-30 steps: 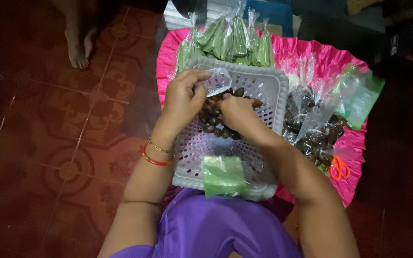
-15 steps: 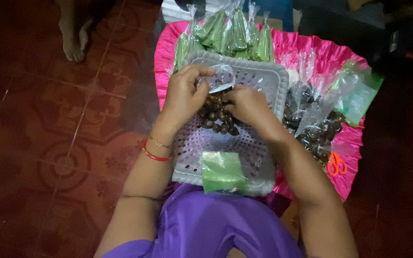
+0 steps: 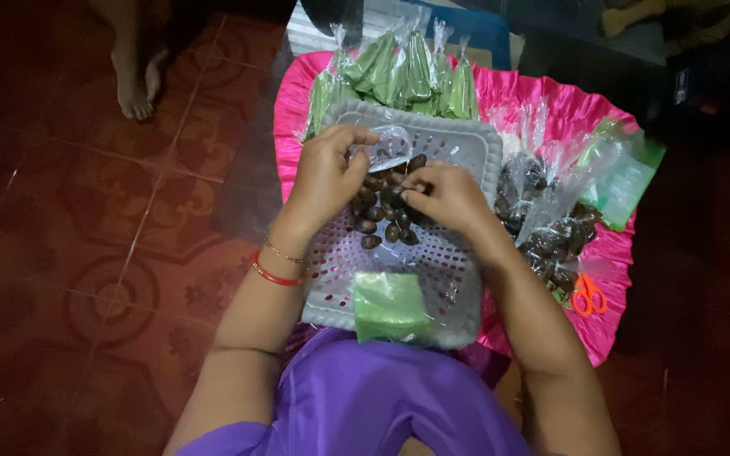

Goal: The person sits on the floor and packs dark oval fruits from a grey basket into small clear plastic bags. They fill each bag with a handful of fruit, tie the top closed, and place the finished bag into a larger pink basket.

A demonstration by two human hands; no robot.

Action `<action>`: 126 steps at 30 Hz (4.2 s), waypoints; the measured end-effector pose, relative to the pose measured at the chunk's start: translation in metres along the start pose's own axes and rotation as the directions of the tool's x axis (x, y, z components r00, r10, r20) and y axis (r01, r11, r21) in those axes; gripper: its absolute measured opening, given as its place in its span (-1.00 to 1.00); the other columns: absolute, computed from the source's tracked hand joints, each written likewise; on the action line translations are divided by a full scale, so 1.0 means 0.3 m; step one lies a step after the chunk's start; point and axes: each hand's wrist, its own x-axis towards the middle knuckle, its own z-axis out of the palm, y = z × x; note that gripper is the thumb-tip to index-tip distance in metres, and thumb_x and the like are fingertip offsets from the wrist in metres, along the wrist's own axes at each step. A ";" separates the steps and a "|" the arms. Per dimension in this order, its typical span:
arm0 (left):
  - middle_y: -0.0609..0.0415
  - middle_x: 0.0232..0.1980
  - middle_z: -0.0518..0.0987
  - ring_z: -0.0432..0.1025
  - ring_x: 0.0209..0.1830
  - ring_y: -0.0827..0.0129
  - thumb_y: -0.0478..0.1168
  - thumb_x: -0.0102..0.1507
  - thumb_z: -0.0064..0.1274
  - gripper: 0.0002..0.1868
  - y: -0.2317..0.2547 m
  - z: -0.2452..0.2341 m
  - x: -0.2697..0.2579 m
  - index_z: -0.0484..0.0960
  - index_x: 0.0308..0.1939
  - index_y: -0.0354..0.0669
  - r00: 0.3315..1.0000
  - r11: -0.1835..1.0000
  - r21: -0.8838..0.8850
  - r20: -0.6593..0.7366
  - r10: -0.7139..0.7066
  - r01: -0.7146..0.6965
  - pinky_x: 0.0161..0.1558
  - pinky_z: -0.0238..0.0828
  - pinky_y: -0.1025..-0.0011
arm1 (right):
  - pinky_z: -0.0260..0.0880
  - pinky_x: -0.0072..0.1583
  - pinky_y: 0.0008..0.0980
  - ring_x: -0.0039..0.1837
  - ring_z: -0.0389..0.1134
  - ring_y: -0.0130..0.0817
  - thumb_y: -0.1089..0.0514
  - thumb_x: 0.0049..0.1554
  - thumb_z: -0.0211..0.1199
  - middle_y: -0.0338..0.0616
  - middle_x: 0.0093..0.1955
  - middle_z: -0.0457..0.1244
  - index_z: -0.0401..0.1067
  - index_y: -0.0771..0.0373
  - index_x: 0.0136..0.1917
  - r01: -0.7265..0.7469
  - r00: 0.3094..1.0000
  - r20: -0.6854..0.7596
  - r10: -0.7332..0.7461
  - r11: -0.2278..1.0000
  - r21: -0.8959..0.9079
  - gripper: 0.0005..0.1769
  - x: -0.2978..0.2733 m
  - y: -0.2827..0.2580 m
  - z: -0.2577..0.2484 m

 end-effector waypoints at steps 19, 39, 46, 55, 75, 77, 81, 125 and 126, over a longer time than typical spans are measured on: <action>-0.39 0.32 0.39 0.42 0.24 -0.26 -0.40 0.27 -0.01 -0.50 0.132 0.182 -0.110 0.37 0.30 -0.50 0.973 0.982 0.064 0.160 0.165 -0.177 0.21 0.45 0.10 | 0.55 0.10 -0.26 0.15 0.45 -0.15 0.22 0.08 0.44 0.16 0.20 0.35 0.61 0.29 0.00 0.040 0.793 -0.595 -0.132 0.985 -0.165 -0.80 -0.143 -0.202 -0.042; -0.05 0.03 0.62 0.52 0.03 0.36 -0.01 0.22 0.34 -0.42 0.027 0.114 0.049 0.50 0.14 -0.33 0.885 0.879 -0.213 0.296 -0.358 0.427 0.04 0.49 0.37 | 0.43 0.12 -0.47 0.11 0.38 -0.42 0.33 0.14 0.41 -0.17 0.08 0.34 0.57 0.28 0.15 0.220 0.939 -0.337 -0.070 0.874 0.434 -0.72 -0.185 -0.169 -0.104; -0.04 -0.15 0.72 0.58 -0.25 0.37 -0.06 0.42 0.00 -0.60 -0.037 0.201 0.043 0.67 0.04 -0.40 0.691 0.365 -0.594 0.676 -0.255 0.717 -0.19 0.57 0.42 | 0.48 0.14 -0.44 0.11 0.43 -0.44 0.29 0.08 0.47 -0.22 0.06 0.37 0.55 0.26 0.18 0.169 0.966 -0.259 -0.021 0.810 0.561 -0.62 -0.157 -0.192 -0.108; -0.07 -0.13 0.67 0.60 -0.28 0.36 0.01 0.44 -0.08 -0.52 0.009 0.158 0.041 0.62 0.13 -0.40 0.664 0.253 -0.615 0.713 -0.225 0.747 -0.30 0.64 0.36 | 0.43 0.11 -0.22 0.12 0.42 -0.23 0.38 0.07 0.22 0.01 0.13 0.38 0.62 0.12 0.19 0.283 0.954 -0.108 -0.280 0.959 0.017 -0.56 -0.149 -0.197 -0.185; -0.24 -0.12 0.68 0.64 -0.18 0.17 0.03 0.50 -0.18 -0.46 -0.025 0.016 0.075 0.54 0.26 -0.42 0.841 0.250 -0.813 0.452 -0.298 0.526 -0.15 0.66 0.27 | 0.45 0.03 -0.15 -0.03 0.47 -0.13 -0.04 0.05 0.38 -0.07 -0.05 0.44 0.59 0.09 0.03 -0.276 0.939 0.170 0.298 0.951 -0.138 -0.69 0.033 -0.079 0.016; -0.22 -0.13 0.68 0.63 -0.22 0.19 0.04 0.48 -0.19 -0.46 -0.026 0.017 0.070 0.54 0.25 -0.39 0.824 0.228 -0.804 0.476 -0.307 0.549 -0.19 0.66 0.29 | 0.43 0.05 -0.06 0.06 0.44 -0.09 0.03 0.09 0.31 -0.04 -0.01 0.42 0.60 0.11 0.00 -0.031 0.960 0.251 0.125 0.937 -0.349 -0.77 0.058 -0.065 0.080; -0.22 -0.13 0.68 0.64 -0.23 0.19 0.05 0.48 -0.20 -0.46 -0.047 0.039 0.058 0.54 0.23 -0.39 0.821 0.248 -0.791 0.487 -0.299 0.559 -0.22 0.66 0.30 | 0.50 0.11 -0.14 0.14 0.47 -0.14 0.18 0.26 -0.09 0.05 0.08 0.40 0.49 0.27 0.08 -0.068 0.998 -0.007 0.069 0.997 0.042 -0.67 0.074 0.045 0.277; -0.18 0.02 0.68 0.62 -0.09 0.24 -0.15 0.42 -0.07 -0.57 -0.016 0.148 0.018 0.49 0.26 -0.41 0.681 0.143 -0.665 0.714 -0.162 0.733 -0.10 0.63 0.37 | 0.40 0.04 -0.52 0.01 0.27 -0.54 0.43 0.10 0.39 -0.29 -0.01 0.24 0.56 0.25 0.02 0.334 0.901 -0.432 -0.041 0.700 0.631 -0.77 -0.200 0.012 -0.018; -0.16 0.05 0.68 0.62 -0.06 0.24 -0.21 0.40 -0.03 -0.58 -0.025 0.159 0.014 0.47 0.27 -0.41 0.687 0.157 -0.669 0.715 -0.131 0.726 -0.07 0.62 0.38 | 0.42 0.01 -0.52 -0.02 0.27 -0.55 0.43 0.10 0.38 -0.30 -0.03 0.22 0.57 0.25 0.01 0.296 0.912 -0.410 0.001 0.691 0.659 -0.79 -0.202 0.008 -0.011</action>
